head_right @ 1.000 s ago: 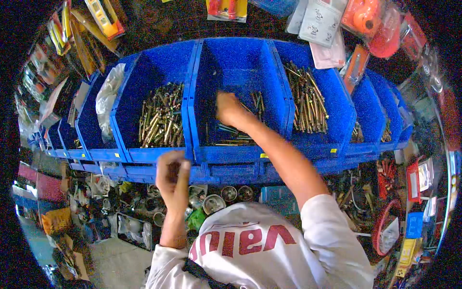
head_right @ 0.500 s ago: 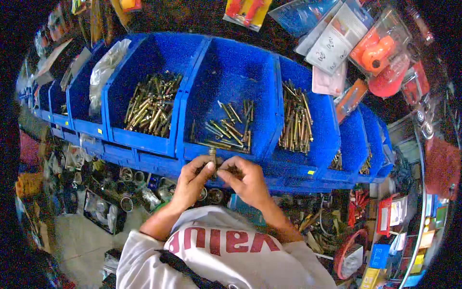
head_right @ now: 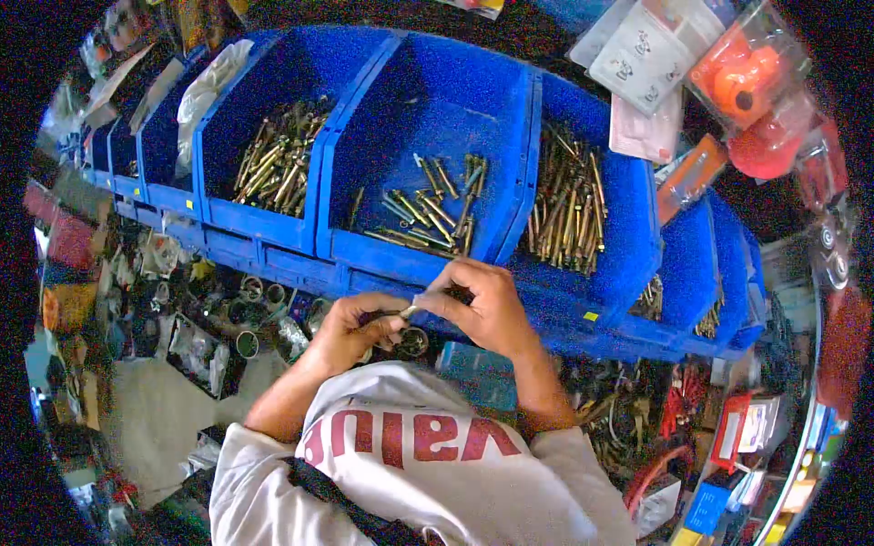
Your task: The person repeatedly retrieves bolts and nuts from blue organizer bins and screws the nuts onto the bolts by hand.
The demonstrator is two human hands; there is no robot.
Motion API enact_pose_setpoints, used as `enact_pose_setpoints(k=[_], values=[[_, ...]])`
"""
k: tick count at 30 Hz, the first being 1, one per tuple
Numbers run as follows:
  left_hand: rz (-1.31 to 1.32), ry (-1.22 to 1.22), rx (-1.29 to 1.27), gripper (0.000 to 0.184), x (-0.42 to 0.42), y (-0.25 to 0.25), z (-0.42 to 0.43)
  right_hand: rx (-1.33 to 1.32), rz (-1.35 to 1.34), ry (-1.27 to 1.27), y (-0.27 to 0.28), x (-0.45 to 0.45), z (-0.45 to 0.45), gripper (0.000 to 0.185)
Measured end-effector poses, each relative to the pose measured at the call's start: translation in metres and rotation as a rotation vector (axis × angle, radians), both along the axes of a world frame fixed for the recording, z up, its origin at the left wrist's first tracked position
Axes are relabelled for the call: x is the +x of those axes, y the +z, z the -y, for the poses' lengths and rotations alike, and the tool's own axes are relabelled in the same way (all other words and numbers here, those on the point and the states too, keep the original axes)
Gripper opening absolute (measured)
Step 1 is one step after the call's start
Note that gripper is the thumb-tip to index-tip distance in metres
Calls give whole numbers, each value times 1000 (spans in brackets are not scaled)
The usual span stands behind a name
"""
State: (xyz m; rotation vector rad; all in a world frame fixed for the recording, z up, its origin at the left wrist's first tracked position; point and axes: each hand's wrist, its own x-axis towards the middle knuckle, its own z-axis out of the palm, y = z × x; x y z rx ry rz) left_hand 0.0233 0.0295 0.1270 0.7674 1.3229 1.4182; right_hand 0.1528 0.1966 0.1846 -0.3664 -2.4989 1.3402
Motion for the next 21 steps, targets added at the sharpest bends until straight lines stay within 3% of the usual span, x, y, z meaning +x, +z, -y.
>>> enact_pose_setpoints(k=[3,5,6,7,9,12,14,16,21], values=[[-47,46,-21,20,1,7,4,87,-73,20,-11,-8,1,9],[-29,109,-9,19,2,6,7,-248,-208,-71,-3,-14,9,10],[-12,158,8,19,3,6,8,0,-241,6,-3,-14,5,11],[-13,168,8,19,3,5,9,-1,-242,16,-3,-13,2,11],[-94,152,-14,17,6,2,13,148,31,54,-2,-11,-2,11],[-100,160,-39,17,5,8,17,83,-158,106,0,-20,7,13],[-141,180,-31,17,5,10,21,23,-55,147,4,-21,9,14],[-178,209,-35,17,5,11,25,239,107,182,5,-26,7,14],[-241,467,62,18,-18,22,38,271,-140,133,12,-67,2,14]])
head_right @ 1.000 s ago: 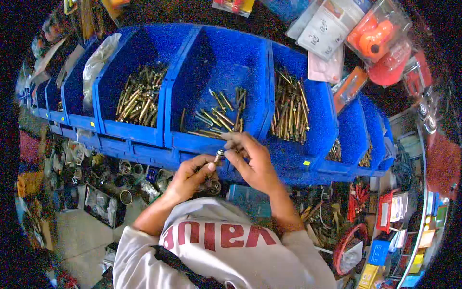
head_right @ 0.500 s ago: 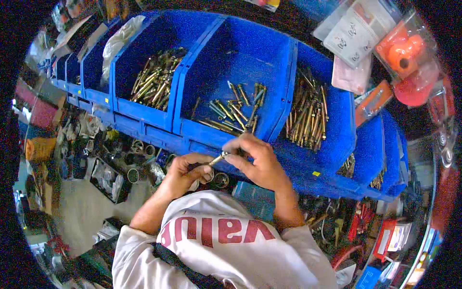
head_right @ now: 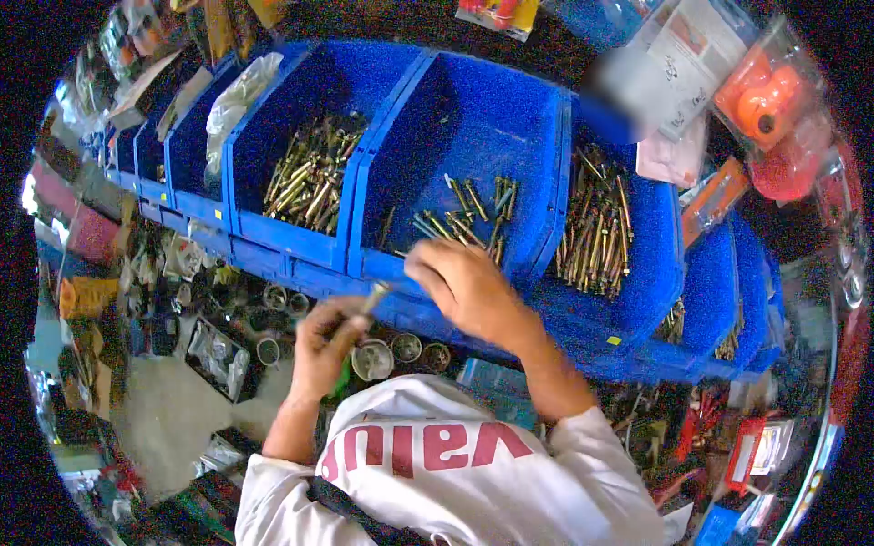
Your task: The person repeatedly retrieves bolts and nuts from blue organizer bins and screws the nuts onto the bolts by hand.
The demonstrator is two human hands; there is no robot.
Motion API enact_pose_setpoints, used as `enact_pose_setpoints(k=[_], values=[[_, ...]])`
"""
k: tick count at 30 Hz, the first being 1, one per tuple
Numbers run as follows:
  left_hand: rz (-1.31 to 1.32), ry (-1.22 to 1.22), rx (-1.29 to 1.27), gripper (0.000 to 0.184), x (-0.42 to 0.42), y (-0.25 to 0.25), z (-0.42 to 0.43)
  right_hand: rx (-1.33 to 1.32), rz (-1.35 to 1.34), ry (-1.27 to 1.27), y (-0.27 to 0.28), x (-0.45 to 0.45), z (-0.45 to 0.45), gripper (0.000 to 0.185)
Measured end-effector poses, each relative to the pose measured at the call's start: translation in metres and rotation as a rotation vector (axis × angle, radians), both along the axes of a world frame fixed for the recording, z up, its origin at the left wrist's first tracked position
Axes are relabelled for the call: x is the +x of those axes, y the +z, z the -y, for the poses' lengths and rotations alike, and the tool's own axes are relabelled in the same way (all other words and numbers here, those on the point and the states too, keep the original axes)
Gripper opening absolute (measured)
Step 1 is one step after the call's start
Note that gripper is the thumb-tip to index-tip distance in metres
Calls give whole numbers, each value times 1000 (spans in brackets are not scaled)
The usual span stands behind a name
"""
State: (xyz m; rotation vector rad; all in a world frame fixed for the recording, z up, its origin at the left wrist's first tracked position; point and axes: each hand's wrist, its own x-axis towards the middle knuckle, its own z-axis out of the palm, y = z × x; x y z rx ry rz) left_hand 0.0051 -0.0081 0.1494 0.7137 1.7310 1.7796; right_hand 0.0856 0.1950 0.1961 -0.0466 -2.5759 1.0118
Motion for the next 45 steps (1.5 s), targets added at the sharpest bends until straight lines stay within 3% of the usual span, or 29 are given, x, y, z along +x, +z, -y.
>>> enact_pose_setpoints(k=[5,9,13,16,18,20,22,26,29,33,38,45], values=[[-52,339,99,17,-55,0,-5,229,243,18,-19,-54,-16,18],[-326,375,85,22,-98,7,-18,316,368,53,-35,-77,-25,31],[-294,329,304,41,-107,15,-35,288,395,-99,-30,-76,-20,30],[-337,326,334,37,-101,9,-36,316,376,-139,-42,-75,-27,31],[-272,318,361,32,-92,7,-35,325,176,-165,-44,-73,-23,32],[-315,315,323,25,-84,9,-31,369,150,-147,-63,-74,-32,36],[-213,294,296,20,-79,5,-27,467,129,-102,-63,-71,-36,40],[-214,275,353,10,-74,-5,-22,456,321,-105,-45,-73,-28,38],[-173,221,320,11,-67,-9,-15,464,137,-228,-48,-71,-21,32],[-132,189,301,16,-59,-14,-11,483,205,-126,-56,-72,-27,32],[-122,139,240,15,-48,-16,-7,477,59,-203,-65,-73,-30,25],[40,16,155,17,-26,-18,-12,419,163,-182,-42,-69,-29,20]])
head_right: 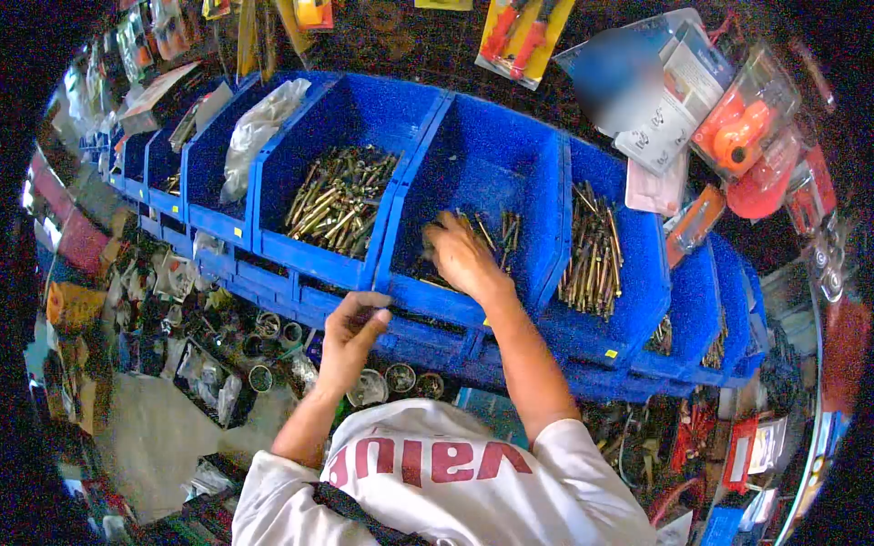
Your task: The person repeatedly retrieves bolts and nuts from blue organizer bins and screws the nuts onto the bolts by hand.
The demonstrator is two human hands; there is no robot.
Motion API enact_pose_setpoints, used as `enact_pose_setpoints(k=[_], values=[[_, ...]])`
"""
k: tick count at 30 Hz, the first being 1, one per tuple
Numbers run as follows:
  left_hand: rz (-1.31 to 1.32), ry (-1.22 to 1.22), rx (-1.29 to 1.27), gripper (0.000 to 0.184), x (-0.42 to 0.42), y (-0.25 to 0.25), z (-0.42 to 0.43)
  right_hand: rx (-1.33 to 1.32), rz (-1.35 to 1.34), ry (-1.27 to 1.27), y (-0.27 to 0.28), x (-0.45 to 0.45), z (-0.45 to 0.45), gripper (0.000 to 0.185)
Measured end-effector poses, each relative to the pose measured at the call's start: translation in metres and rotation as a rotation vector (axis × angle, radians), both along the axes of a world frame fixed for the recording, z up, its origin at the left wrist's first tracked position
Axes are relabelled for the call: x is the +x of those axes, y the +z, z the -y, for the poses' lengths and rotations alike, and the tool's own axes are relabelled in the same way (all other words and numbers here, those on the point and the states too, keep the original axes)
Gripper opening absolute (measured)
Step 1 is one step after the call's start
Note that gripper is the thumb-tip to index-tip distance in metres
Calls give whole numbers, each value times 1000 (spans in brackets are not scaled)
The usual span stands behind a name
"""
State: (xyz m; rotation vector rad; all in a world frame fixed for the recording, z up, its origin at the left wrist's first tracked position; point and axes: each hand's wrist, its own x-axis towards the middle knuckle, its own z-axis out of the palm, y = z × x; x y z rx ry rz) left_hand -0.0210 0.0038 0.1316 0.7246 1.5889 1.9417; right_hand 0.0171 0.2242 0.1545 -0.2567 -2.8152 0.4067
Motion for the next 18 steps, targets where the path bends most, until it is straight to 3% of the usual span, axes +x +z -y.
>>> enact_pose_setpoints(k=[3,4,8,10,15,18], values=[[-29,-29,-8,18,7,-1,-5,119,-26,176,-17,1,-9,19],[-23,-41,-16,18,9,-1,-6,107,-23,72,-37,-4,-14,18],[-6,-54,6,18,17,-4,-11,220,-104,83,-20,-1,-7,18],[5,-53,-18,19,19,-2,-10,60,-6,85,6,6,2,18],[66,-26,6,21,27,-7,-10,-76,-150,120,25,22,-2,17],[150,-14,25,23,32,0,-15,-464,-128,174,36,41,3,16]])
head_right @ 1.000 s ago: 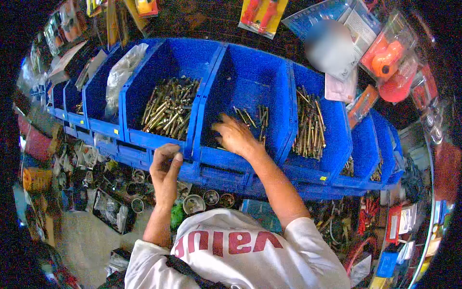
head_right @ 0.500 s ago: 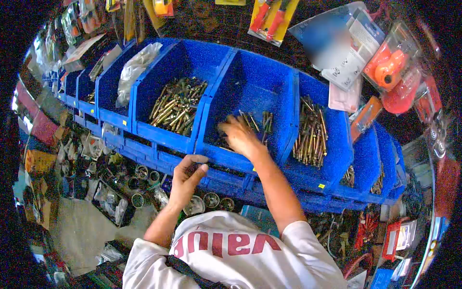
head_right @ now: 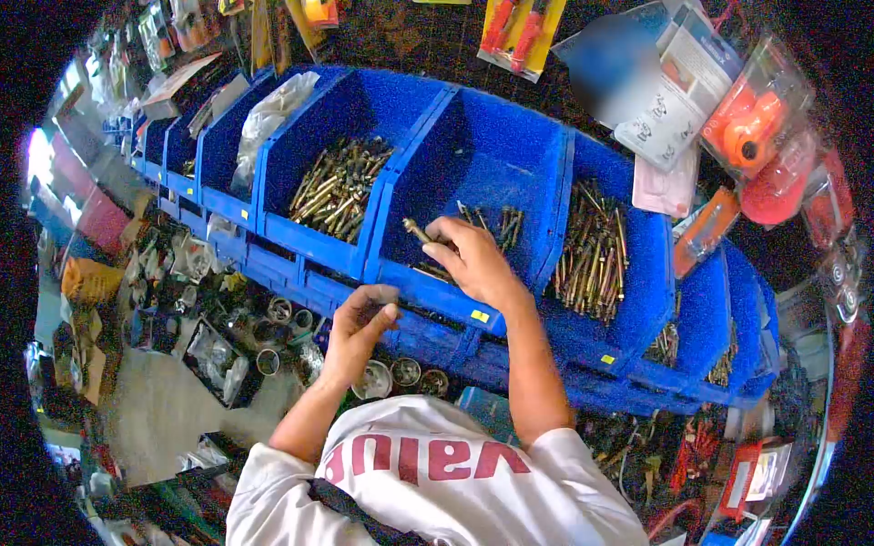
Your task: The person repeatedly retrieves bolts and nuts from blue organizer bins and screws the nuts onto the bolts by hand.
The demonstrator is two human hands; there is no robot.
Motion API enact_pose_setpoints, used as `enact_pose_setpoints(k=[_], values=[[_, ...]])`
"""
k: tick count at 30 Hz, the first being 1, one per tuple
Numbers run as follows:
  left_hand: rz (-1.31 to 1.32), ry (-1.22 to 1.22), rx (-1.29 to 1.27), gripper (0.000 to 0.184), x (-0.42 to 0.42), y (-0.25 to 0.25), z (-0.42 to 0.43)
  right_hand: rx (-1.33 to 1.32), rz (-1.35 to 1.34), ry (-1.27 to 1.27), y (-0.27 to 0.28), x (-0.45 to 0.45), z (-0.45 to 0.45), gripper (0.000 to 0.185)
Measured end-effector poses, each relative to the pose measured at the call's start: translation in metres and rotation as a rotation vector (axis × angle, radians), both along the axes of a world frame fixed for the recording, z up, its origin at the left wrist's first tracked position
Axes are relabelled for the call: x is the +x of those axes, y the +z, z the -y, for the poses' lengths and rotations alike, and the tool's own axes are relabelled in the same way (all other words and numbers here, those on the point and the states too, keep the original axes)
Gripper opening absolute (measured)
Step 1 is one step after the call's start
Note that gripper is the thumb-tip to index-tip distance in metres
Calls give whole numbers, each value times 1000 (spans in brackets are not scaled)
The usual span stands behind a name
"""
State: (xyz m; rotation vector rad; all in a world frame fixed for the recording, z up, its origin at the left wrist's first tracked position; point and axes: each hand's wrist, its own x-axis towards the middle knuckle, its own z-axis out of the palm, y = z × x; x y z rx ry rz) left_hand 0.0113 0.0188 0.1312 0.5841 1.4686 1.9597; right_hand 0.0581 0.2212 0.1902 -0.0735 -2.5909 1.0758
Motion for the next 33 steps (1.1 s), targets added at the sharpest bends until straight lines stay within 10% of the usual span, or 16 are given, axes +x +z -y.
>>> enact_pose_setpoints(k=[6,17,22,24,29,33], values=[[26,8,83,33,9,17,-17,-457,222,17,10,39,15,19],[199,21,149,21,22,9,-27,-193,-182,-123,-23,85,27,18],[-440,-45,-14,20,18,22,-20,-602,6,-169,-27,101,29,11],[71,-115,59,21,23,28,-16,-458,-95,-173,-29,100,32,10],[-450,-84,-54,21,14,27,-14,-402,-139,-127,-28,96,39,9],[-57,-294,-212,18,7,21,0,-276,-190,-89,-21,86,46,11]])
